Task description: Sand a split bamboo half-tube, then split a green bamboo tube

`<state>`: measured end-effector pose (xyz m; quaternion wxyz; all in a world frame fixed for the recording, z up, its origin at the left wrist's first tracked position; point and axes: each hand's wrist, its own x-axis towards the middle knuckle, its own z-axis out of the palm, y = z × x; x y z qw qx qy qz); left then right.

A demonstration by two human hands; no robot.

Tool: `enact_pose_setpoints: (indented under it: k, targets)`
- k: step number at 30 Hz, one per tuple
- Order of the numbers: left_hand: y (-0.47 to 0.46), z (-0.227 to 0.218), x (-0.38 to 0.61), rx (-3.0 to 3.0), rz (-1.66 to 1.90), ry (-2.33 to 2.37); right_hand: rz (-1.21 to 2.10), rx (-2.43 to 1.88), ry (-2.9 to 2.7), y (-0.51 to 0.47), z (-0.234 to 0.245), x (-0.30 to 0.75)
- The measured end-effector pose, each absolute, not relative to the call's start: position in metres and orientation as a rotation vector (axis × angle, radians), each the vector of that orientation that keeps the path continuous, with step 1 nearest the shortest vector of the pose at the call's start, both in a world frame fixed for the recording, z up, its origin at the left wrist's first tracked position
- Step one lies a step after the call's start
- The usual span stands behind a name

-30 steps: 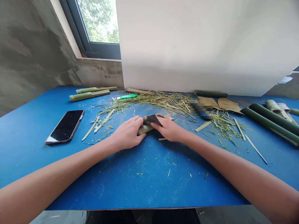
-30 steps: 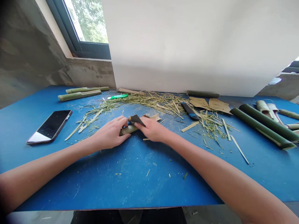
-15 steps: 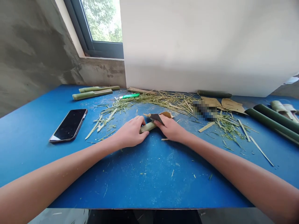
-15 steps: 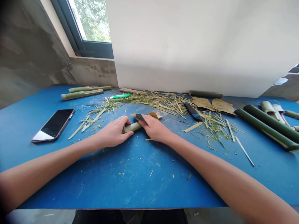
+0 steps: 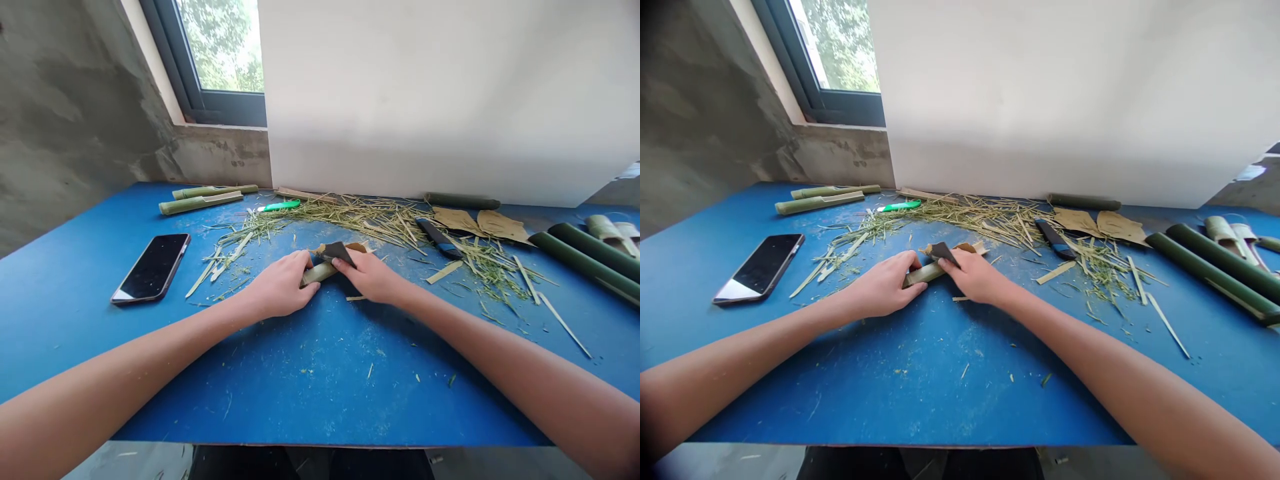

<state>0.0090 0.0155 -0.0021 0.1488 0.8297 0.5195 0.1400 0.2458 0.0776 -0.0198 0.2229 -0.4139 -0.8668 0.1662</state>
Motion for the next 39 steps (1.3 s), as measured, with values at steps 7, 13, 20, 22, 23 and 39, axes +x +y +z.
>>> enact_pose_setpoints:
  k: [7,13,20,22,23,39]
  targets:
    - [0.017,-0.006,0.01,2.395,0.439,1.52,0.466,-1.074,-2.378,0.071,-0.02,0.241]
    - [0.017,-0.002,0.011,2.462,0.412,1.532,0.365,-1.303,-2.266,0.075,-0.021,0.244]
    - [0.018,0.0,0.013,2.401,0.427,1.637,0.392,-1.429,-2.213,0.076,-0.02,0.245]
    - [0.02,0.0,0.013,2.357,0.424,1.639,0.419,-1.269,-2.274,0.076,-0.022,0.245]
    - [0.021,0.001,0.013,2.337,0.424,1.638,0.437,-1.153,-2.32,0.076,-0.022,0.245]
    - [0.02,0.004,0.009,2.491,0.424,1.685,0.357,-1.114,-2.352,0.081,-0.027,0.243]
